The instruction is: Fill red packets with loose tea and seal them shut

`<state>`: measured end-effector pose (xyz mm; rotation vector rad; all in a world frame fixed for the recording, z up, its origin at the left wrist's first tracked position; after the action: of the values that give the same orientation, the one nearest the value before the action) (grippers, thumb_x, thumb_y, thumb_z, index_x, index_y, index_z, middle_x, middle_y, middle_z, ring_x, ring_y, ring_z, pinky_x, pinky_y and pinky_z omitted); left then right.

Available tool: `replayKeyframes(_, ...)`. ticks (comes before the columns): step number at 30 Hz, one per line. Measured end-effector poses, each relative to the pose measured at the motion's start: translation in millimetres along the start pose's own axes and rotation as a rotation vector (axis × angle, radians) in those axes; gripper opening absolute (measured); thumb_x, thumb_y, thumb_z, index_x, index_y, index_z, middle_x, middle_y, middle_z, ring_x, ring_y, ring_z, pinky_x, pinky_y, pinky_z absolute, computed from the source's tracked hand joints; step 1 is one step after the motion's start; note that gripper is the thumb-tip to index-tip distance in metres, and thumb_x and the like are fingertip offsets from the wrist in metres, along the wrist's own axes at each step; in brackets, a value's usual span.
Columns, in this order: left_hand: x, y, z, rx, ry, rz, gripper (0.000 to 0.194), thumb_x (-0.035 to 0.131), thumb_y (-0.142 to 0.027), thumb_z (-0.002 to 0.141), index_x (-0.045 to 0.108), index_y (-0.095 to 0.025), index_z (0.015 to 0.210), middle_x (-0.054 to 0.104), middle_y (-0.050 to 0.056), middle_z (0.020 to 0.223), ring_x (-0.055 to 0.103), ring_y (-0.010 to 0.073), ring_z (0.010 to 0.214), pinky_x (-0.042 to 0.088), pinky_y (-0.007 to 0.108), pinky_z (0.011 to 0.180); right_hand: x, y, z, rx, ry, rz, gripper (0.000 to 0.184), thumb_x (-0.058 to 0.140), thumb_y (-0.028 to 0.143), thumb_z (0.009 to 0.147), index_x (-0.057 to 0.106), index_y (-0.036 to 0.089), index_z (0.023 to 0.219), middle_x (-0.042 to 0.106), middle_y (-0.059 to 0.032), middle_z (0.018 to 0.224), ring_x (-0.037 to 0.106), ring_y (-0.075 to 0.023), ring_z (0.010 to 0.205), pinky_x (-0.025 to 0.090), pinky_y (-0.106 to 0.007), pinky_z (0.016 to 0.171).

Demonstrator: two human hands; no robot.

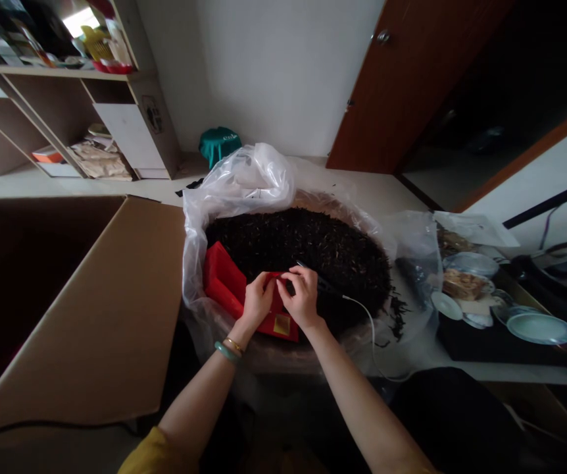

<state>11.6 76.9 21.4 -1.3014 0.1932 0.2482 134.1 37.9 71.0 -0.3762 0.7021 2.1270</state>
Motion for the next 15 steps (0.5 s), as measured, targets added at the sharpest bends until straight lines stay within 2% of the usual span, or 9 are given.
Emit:
replayKeyframes(4,3.5,-0.8,-2.0,0.039,0.039,0.114,0.022,0.048,-0.018,0.085,0.065,-0.020,0.097,0.071,0.005,0.084,0.065,0.0173,0.075,0.048,0.025,0.068,0.3,-2.5,3.5,0.009,0.035,-0.090,0.018,0.059,0.033,0.086,0.064,0.019,0.076,0.052,-0.0065,0.077,0.049,-0.0197,0.076,0.047,-0.034,0.068)
replayKeyframes(9,2.8,-4.6,-3.3,0.060,0.022,0.210,0.019,0.052,-0.021,0.085,0.067,-0.021,0.097,0.072,0.005,0.083,0.066,0.0179,0.074,0.048,0.026,0.067,4.1,0.9,11.7,-0.089,0.175,-0.041,0.031,0.053,0.023,0.090,0.056,0.021,0.059,0.053,-0.0031,0.064,0.048,-0.0178,0.071,0.045,-0.031,0.068)
replayKeyframes(15,-10.8,-3.4,-0.3,-0.013,-0.095,0.152,0.012,0.060,-0.026,0.082,0.070,-0.021,0.087,0.072,0.003,0.080,0.064,0.0160,0.069,0.048,0.025,0.066,-9.6,-18.4,14.5,0.025,0.113,0.004,0.030,0.060,0.025,0.085,0.056,0.022,0.056,0.056,-0.0033,0.055,0.051,-0.0201,0.070,0.047,-0.032,0.066)
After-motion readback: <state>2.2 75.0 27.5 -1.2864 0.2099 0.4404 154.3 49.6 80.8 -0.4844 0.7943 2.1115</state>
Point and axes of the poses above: each hand's wrist, its own z-axis towards the middle knuckle, its own x-axis out of the palm, y = z × x, the point moved 8 cm from there along z, towards the middle knuckle
